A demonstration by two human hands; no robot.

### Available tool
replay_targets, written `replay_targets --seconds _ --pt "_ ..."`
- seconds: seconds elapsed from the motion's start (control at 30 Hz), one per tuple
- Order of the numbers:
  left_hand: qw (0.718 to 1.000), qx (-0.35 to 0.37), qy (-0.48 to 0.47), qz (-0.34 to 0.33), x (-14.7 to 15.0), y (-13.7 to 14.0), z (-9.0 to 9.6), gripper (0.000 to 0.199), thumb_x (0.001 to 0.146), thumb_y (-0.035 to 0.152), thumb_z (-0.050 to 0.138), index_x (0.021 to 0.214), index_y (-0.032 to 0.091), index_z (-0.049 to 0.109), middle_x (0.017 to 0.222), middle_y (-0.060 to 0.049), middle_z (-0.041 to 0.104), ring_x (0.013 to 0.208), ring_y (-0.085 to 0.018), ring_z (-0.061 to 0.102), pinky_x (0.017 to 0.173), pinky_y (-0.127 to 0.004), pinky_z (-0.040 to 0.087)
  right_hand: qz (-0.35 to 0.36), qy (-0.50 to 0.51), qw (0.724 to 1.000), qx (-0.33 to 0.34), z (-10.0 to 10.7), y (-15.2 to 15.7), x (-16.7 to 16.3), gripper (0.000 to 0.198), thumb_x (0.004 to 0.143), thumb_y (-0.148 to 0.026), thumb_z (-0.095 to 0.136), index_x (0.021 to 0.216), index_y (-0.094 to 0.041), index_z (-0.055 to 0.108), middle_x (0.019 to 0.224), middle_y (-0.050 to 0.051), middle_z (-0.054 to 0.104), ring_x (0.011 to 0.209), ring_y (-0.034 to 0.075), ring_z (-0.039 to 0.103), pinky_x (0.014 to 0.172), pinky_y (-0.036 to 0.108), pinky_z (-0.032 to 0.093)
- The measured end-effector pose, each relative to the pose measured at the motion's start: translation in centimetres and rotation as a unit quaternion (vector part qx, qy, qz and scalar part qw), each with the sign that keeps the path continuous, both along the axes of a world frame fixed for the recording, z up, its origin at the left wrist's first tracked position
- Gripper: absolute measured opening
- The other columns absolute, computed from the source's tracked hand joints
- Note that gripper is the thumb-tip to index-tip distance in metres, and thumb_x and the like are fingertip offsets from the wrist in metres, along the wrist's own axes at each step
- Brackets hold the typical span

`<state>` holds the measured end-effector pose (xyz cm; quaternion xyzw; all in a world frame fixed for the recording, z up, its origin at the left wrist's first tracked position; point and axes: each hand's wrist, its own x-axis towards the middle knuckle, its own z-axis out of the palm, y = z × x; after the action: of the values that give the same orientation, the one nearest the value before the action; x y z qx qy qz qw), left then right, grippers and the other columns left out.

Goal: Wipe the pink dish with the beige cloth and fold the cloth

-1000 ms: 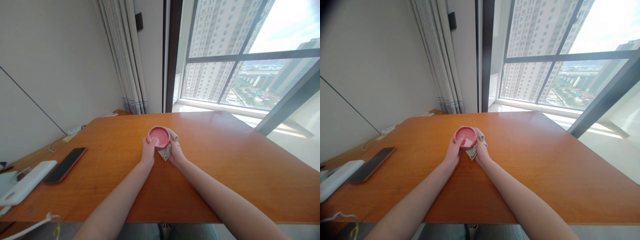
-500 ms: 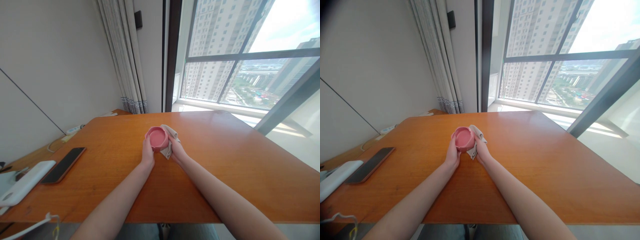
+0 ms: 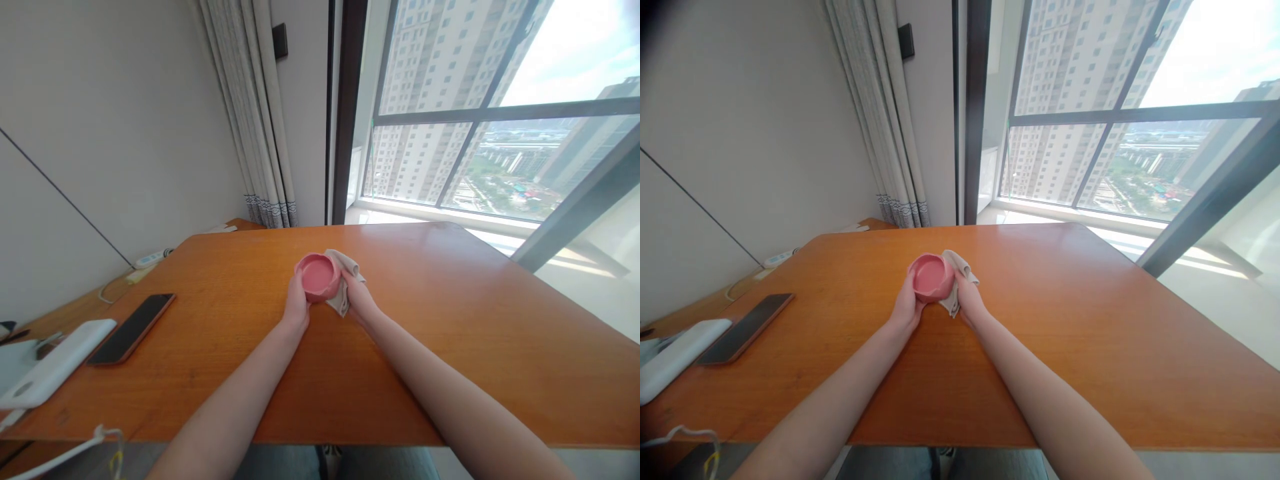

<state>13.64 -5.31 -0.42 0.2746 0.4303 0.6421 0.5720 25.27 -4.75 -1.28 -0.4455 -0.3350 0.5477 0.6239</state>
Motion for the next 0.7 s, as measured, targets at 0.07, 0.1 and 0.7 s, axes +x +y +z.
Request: replay_targets --seconds 0.07,0.1,0.7 --pt "0.999 -0.003 0.006 0.052 0.0 0.2 -0.5 0.028 0.080 0.037 0.055 0.099 0.019 0.062 0.103 -0.004 0.066 0.095 -0.017 0.060 0.079 -0.026 0.049 0.007 -0.026 1.000 -0.012 -0.4 -0.4 -0.5 0.037 0.072 -0.044 0.064 0.104 -0.025 0.064 0.110 0.002 0.067 0.105 0.021 0.062 0.084 0.029 0.053" --pt "0.998 -0.010 0.010 0.053 0.0 0.2 -0.6 0.025 0.078 0.034 0.056 0.097 0.018 0.061 0.099 -0.004 0.066 0.092 -0.016 0.061 0.078 -0.026 0.049 0.007 -0.035 0.999 -0.014 -0.4 -0.4 -0.6 0.038 0.072 -0.045 0.064 0.104 -0.026 0.064 0.113 0.001 0.066 0.108 0.020 0.060 0.086 0.028 0.052" --pt "0.998 0.012 0.049 -0.041 0.2 -0.5 0.5 0.037 0.085 0.046 0.047 0.111 0.023 0.057 0.117 -0.004 0.060 0.109 -0.020 0.055 0.088 -0.033 0.048 0.067 0.048 0.996 0.044 0.3 0.3 -0.1 0.037 0.081 -0.047 0.051 0.106 -0.023 0.062 0.114 0.004 0.066 0.106 0.021 0.061 0.084 0.031 0.053"
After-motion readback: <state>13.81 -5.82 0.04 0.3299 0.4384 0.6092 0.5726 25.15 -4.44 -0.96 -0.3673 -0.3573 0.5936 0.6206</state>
